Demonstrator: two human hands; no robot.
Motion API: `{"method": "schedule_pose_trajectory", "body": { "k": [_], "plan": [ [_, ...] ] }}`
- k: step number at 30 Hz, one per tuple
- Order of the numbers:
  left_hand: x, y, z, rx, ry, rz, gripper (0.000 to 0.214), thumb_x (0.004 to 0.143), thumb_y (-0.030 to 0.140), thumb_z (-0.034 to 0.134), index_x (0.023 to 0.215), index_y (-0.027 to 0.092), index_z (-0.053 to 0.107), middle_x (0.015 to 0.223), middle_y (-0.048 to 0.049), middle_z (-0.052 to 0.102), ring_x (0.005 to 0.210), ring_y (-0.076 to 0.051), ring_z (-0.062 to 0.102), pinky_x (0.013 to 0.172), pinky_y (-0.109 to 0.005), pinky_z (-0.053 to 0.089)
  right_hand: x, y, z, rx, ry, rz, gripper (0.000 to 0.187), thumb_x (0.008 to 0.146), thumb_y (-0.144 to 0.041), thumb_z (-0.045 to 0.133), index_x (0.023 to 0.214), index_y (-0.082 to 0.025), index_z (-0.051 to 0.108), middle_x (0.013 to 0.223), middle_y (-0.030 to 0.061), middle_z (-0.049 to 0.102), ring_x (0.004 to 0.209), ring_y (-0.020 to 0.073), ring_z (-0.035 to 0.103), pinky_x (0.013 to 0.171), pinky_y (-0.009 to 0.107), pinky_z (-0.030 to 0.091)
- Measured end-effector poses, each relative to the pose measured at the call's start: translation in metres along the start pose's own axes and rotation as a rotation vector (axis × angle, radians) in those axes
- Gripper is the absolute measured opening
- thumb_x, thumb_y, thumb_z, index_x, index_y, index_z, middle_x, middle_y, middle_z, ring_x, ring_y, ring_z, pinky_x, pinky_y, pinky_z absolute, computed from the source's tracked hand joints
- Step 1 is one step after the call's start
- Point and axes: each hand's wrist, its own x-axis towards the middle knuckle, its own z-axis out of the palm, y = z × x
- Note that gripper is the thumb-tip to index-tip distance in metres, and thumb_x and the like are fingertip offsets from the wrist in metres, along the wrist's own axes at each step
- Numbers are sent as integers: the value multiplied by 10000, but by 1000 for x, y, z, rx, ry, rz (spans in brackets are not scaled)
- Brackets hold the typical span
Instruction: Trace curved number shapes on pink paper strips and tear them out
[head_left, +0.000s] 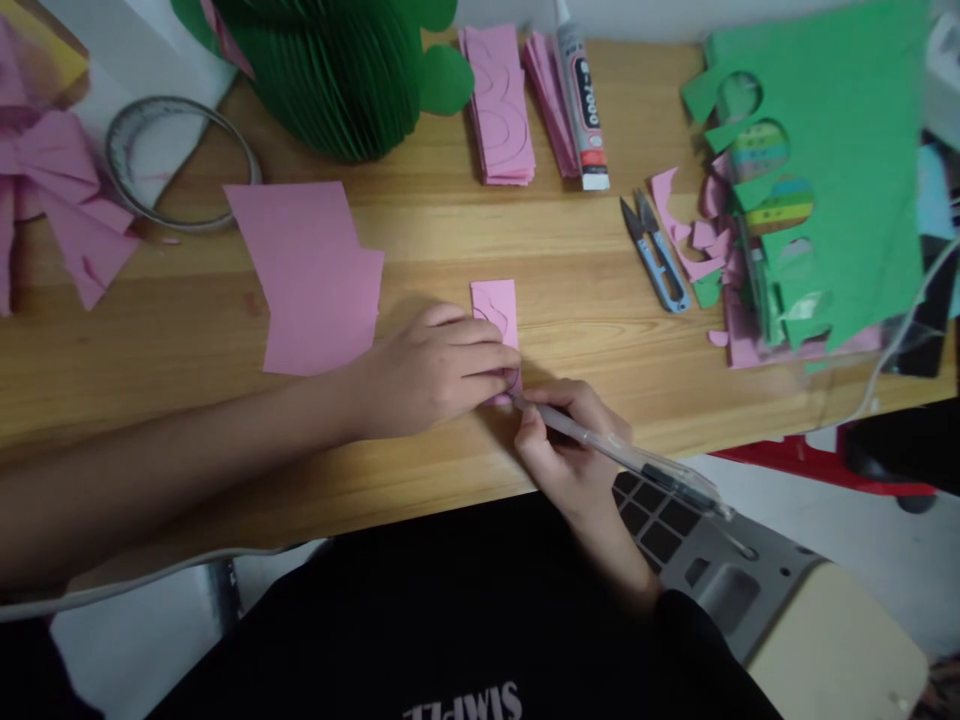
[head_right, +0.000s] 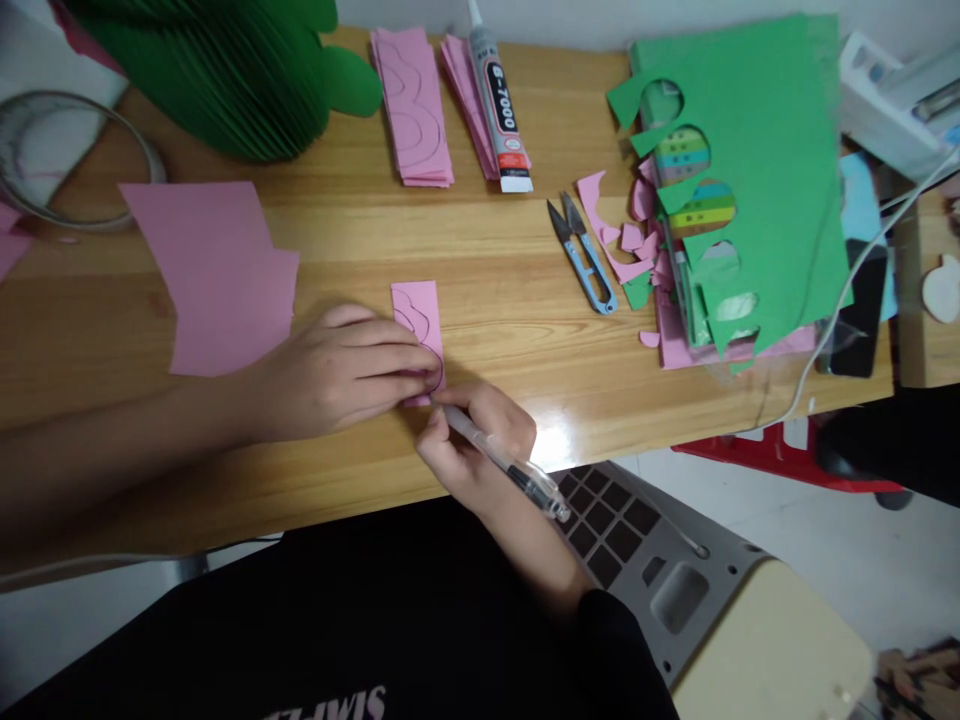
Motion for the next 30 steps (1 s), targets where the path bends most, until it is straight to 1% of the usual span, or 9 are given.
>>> {"method": "schedule_pose_trajectory", "body": {
  "k": [2, 6, 8, 15, 20, 23, 28, 30],
  "plan": [
    [0, -1, 0, -5, -7, -8, 326, 1058, 211, 383, 941, 191, 686, 1081, 5, 747, 1005, -171, 631, 814, -338, 359, 0, 0, 0, 3, -11, -7, 47, 824, -186, 611, 860, -214, 622, 695, -36, 673, 488, 87, 564, 466, 223, 478],
    [1, -1, -1, -17, -7, -23, 357, 1073, 275, 355, 975, 192, 688, 1085, 6, 752, 1005, -164, 634, 822, -331, 362, -1, 2, 1, -5, 44, 48, 42, 833, -190, 606, 859, -213, 630, 651, -45, 644, 489, 91, 569, 464, 221, 473],
    [1, -2, 0, -34, -3, -25, 357, 1072, 280, 361, 976, 185, 691, 1083, -1, 753, 1005, -168, 636, 822, -333, 359, -1, 3, 1, -7, 55, 55, 42, 830, -188, 608, 858, -210, 630, 662, -41, 651, 495, 91, 573, 467, 222, 474],
    [-1, -2, 0, -71, -23, -50, 328, 1059, 214, 377, 955, 192, 687, 1102, 0, 740, 1029, -176, 623, 840, -341, 336, 1, 1, 0, 5, -19, -32, 45, 830, -184, 606, 864, -212, 617, 702, -35, 680, 524, 91, 599, 493, 225, 509],
    [-1, -2, -1, -79, -31, -45, 312, 1048, 181, 377, 961, 200, 677, 1090, 11, 740, 1022, -173, 622, 839, -345, 338, 1, 0, -1, 12, -69, -64, 66, 830, -188, 615, 885, -224, 617, 747, -19, 717, 580, 114, 645, 525, 251, 540],
    [0, -2, 0, -87, -26, -50, 307, 1040, 177, 384, 951, 206, 676, 1087, 13, 743, 1016, -176, 629, 837, -350, 341, 1, 0, -1, 5, -90, -30, 61, 836, -201, 607, 885, -234, 621, 781, -12, 738, 576, 120, 646, 520, 267, 542],
    [0, -2, 2, -86, -17, -58, 292, 1038, 190, 407, 952, 208, 686, 1097, 6, 746, 1035, -178, 633, 840, -349, 342, -2, 3, -1, 12, -40, 54, 43, 838, -221, 605, 874, -228, 628, 691, -26, 694, 509, 113, 602, 471, 259, 507],
    [-1, -2, 1, -87, -19, -59, 302, 1042, 196, 401, 952, 202, 690, 1097, 2, 746, 1035, -178, 630, 845, -349, 343, -2, 3, -1, 23, -49, 47, 51, 836, -214, 614, 882, -227, 630, 706, -22, 703, 536, 117, 624, 485, 260, 518]
  ]
}}
